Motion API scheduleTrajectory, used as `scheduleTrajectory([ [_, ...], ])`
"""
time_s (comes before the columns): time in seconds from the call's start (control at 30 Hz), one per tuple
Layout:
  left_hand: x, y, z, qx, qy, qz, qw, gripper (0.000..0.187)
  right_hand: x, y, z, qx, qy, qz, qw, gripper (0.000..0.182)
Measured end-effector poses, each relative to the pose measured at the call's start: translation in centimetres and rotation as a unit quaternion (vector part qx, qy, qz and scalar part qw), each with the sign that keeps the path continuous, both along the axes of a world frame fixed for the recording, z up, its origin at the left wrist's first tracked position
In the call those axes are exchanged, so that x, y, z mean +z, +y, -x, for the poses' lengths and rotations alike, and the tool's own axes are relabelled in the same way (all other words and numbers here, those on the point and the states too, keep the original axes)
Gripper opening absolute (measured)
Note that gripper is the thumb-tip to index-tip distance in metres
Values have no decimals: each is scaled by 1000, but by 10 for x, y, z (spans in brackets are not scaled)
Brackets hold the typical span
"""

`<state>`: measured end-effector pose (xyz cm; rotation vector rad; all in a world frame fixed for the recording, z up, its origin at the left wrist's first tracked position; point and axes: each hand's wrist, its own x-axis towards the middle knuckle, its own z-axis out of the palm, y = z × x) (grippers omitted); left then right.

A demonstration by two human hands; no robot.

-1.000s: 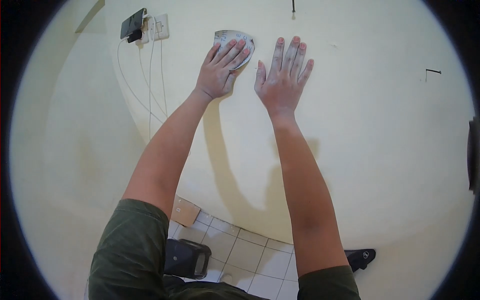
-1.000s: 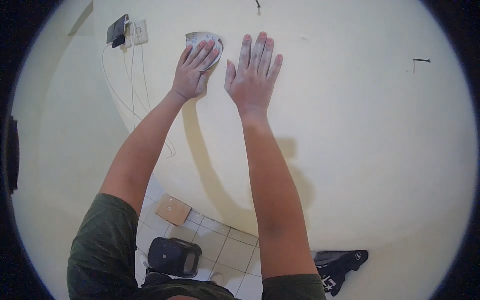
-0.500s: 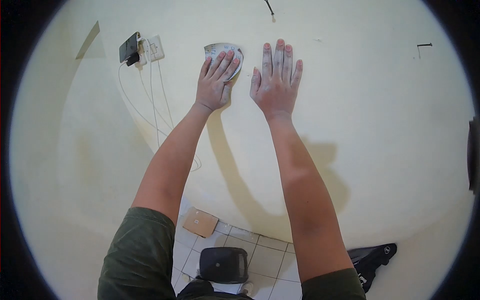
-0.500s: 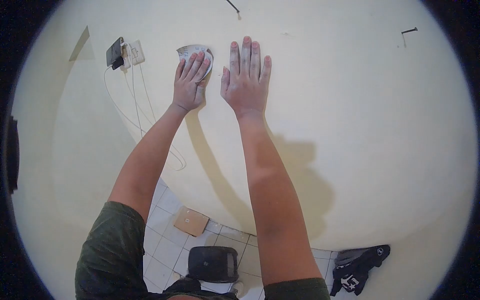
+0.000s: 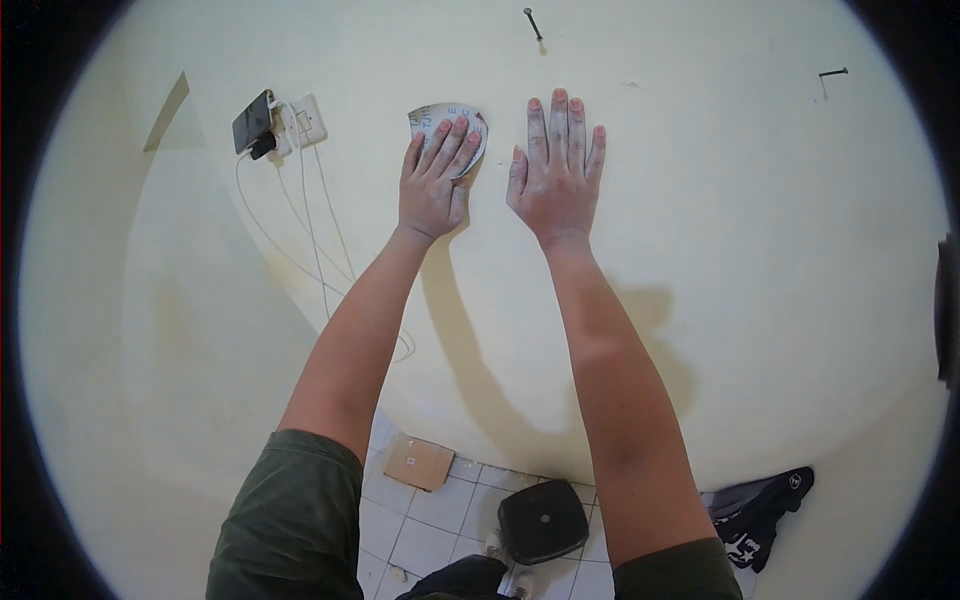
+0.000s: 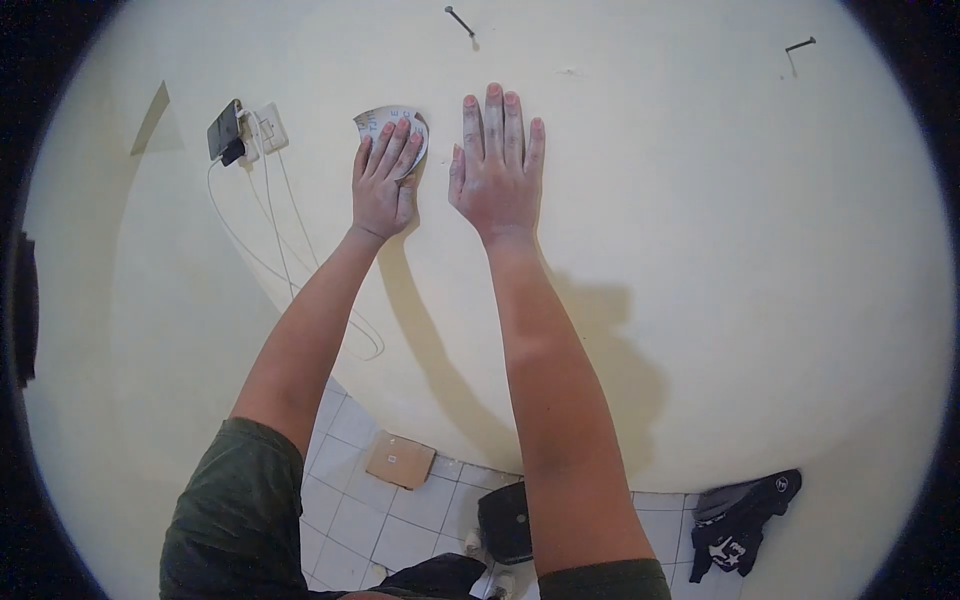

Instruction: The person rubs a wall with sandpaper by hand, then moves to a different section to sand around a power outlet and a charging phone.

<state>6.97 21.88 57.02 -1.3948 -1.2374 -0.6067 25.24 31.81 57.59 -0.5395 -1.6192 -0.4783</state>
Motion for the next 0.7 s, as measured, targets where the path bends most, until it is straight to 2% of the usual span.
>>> scheduleTrajectory([
  [0.13, -2, -1, 0, -6, -11, -14, 1000, 61, -1, 1, 2, 2, 3, -16, 1000, 63],
  [0.23, -8, 0, 1, -60, -58, -42, 996, 59, -2, 2, 2, 6, 3, -24, 1000, 63],
  [0.33, -11, 2, 3, -86, -98, -123, 984, 60, -3, 1, 2, 0, 1, -41, 999, 63],
  [0.53, -11, -10, 2, -61, -108, -61, 990, 63, 1, -1, 2, 47, -33, -132, 990, 63],
  [0.63, -17, -8, 11, -112, -108, -61, 986, 70, 23, -36, 5, 56, -280, -129, 950, 62],
  [0.7, -21, -4, 20, -180, -122, -80, 973, 73, 45, -46, 18, 111, -355, -142, 917, 64],
])
